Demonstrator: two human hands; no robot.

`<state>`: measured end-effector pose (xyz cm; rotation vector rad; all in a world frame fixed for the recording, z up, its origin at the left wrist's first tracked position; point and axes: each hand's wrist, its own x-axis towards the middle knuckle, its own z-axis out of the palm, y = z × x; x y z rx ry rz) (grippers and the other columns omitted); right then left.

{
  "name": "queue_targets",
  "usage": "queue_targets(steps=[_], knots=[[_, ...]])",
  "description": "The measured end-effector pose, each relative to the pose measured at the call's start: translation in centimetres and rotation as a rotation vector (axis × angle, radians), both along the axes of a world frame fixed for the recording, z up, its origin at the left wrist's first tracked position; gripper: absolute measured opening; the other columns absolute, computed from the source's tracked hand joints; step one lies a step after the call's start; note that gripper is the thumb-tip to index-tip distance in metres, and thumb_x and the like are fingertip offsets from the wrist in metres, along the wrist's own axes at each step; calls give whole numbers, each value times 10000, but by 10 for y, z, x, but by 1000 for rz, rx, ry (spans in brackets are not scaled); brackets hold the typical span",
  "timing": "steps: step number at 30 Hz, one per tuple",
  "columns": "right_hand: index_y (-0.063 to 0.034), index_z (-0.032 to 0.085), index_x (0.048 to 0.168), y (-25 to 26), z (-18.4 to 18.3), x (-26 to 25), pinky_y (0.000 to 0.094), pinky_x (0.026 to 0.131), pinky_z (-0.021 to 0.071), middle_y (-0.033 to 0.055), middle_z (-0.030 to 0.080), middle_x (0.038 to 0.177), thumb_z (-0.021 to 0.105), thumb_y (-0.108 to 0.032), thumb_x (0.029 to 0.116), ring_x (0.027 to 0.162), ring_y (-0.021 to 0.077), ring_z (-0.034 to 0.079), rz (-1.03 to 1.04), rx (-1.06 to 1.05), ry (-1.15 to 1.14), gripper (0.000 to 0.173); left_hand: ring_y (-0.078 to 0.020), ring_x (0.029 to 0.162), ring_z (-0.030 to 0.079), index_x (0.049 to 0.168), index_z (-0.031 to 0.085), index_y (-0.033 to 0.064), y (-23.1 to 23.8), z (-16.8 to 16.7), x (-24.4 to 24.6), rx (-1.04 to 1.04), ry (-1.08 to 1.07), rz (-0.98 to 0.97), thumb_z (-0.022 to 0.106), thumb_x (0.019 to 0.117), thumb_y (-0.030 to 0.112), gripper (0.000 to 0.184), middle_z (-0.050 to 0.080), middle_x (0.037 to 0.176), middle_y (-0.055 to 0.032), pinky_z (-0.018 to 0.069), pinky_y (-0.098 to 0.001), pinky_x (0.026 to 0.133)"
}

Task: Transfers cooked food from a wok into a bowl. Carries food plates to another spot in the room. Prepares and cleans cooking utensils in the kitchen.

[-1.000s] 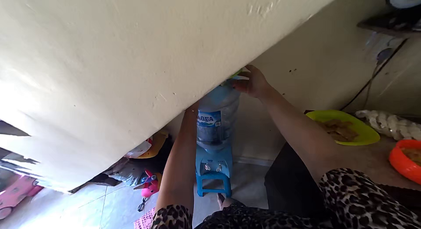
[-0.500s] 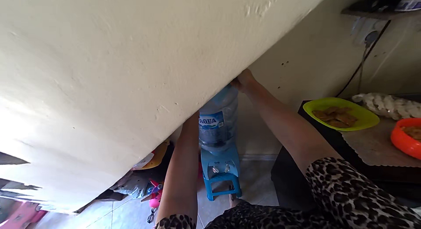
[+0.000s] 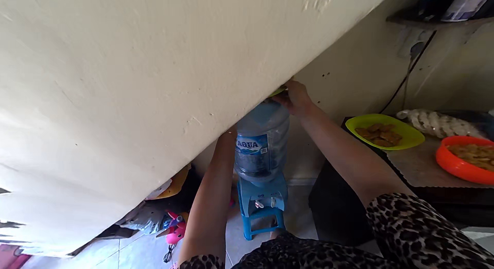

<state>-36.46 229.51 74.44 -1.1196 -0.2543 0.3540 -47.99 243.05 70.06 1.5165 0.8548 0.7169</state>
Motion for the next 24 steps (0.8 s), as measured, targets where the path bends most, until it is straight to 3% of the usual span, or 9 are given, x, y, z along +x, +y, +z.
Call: queue_targets(steps=[2,5,9,12,18,21,24], knots=[[-21,335,1442,-12,0,-10,313,695,607,162,533,1149,485,-107,1041,834,203,666,-36,-9,5,437,-393,1375,455,1597,151,9,-3,-6,0,13,8,-43,712,936,324,922,438,1499,-285,422,-537,1101],[-37,316,1441,-33,-3,-22,321,678,612,152,528,1118,469,-97,1041,812,203,670,-86,4,7,433,-432,1390,422,1601,145,16,-24,0,-8,-13,5,-60,751,903,343,981,399,1509,-318,396,-579,1107],[-39,357,1418,-61,-7,-28,341,687,626,150,545,1126,465,-80,1040,838,219,685,-125,25,-7,395,-477,1383,404,1636,75,137,-42,-11,-14,-70,-14,-59,787,856,395,1087,312,1554,-343,424,-608,1060],[-47,358,1410,-65,-8,-26,338,683,622,142,523,1128,451,-80,1048,841,211,675,-133,68,-6,376,-478,1405,375,1644,55,174,-46,-13,-14,-92,-33,-53,781,859,403,1094,278,1579,-334,407,-615,1072],[-37,403,1398,-57,-3,-12,342,688,620,155,543,1134,459,-70,1047,848,222,675,-88,78,36,357,-474,1374,413,1639,84,163,-44,-13,-11,-95,-54,-34,784,853,372,1073,327,1547,-339,425,-618,1050],[-33,436,1326,-53,-1,-7,326,676,613,142,555,1092,445,-71,1049,814,201,672,-39,67,42,280,-468,1355,439,1638,89,171,-44,-13,-8,-95,-65,-23,781,858,367,1061,360,1526,-335,440,-615,1038],[-17,461,1314,-51,1,-4,311,690,613,144,579,1086,464,-64,1042,822,192,681,37,-27,10,275,-462,1351,446,1636,97,170,-44,-14,-7,-91,-83,-9,783,870,348,1044,385,1516,-326,434,-617,1039]])
